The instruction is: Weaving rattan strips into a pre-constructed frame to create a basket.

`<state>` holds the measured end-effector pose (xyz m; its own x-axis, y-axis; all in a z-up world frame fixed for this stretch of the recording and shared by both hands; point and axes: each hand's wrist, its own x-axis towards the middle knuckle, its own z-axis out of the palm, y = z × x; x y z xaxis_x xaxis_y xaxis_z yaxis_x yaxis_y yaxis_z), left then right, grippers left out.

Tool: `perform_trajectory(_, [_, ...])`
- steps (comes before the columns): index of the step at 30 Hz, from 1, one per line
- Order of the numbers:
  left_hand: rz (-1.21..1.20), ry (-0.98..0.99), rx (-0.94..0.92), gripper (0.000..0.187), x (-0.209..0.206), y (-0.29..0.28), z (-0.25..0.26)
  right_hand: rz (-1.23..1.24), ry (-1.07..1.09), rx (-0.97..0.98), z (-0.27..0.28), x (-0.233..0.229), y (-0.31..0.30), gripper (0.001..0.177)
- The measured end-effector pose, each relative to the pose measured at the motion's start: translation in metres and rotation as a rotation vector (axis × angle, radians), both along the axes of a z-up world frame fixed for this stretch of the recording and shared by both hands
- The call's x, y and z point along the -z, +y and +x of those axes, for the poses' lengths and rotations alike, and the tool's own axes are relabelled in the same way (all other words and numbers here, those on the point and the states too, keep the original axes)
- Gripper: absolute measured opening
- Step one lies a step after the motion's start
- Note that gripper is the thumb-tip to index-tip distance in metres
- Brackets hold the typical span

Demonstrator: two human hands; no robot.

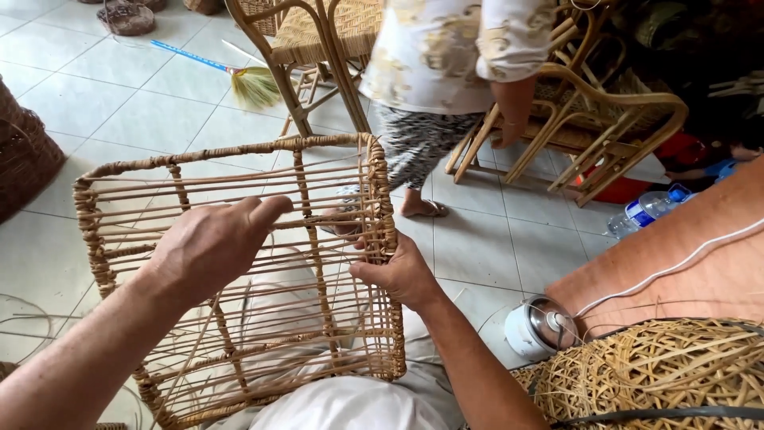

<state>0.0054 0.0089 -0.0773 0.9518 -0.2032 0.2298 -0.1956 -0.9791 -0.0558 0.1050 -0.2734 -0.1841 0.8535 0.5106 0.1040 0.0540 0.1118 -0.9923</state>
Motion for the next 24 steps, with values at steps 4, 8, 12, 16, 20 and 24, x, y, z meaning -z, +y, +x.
perform_trajectory(4, [-0.189, -0.023, -0.056, 0.032, 0.009, 0.008, 0.008, 0.001, 0.008, -0.013, 0.000, 0.000, -0.002, 0.053])
perform_trajectory(8, [-0.177, -0.155, 0.009, 0.018, 0.022, 0.011, 0.012, -0.046, 0.014, 0.009, 0.000, -0.008, -0.001, 0.048])
perform_trajectory(12, [-0.044, -0.276, 0.106, 0.011, 0.035, 0.007, 0.016, -0.103, 0.010, 0.041, 0.000, -0.008, -0.006, 0.044])
perform_trajectory(16, [0.043, -0.392, 0.257, 0.019, 0.046, 0.000, 0.020, -0.101, -0.017, 0.052, -0.010, -0.012, -0.017, 0.041])
perform_trajectory(20, [0.000, -0.342, 0.256, 0.022, 0.024, -0.035, 0.019, -0.098, 0.020, 0.117, -0.025, -0.018, -0.034, 0.040])
perform_trajectory(24, [0.005, -0.125, 0.177, 0.029, 0.013, -0.065, 0.034, -0.024, 0.063, 0.184, -0.029, -0.005, -0.053, 0.040])
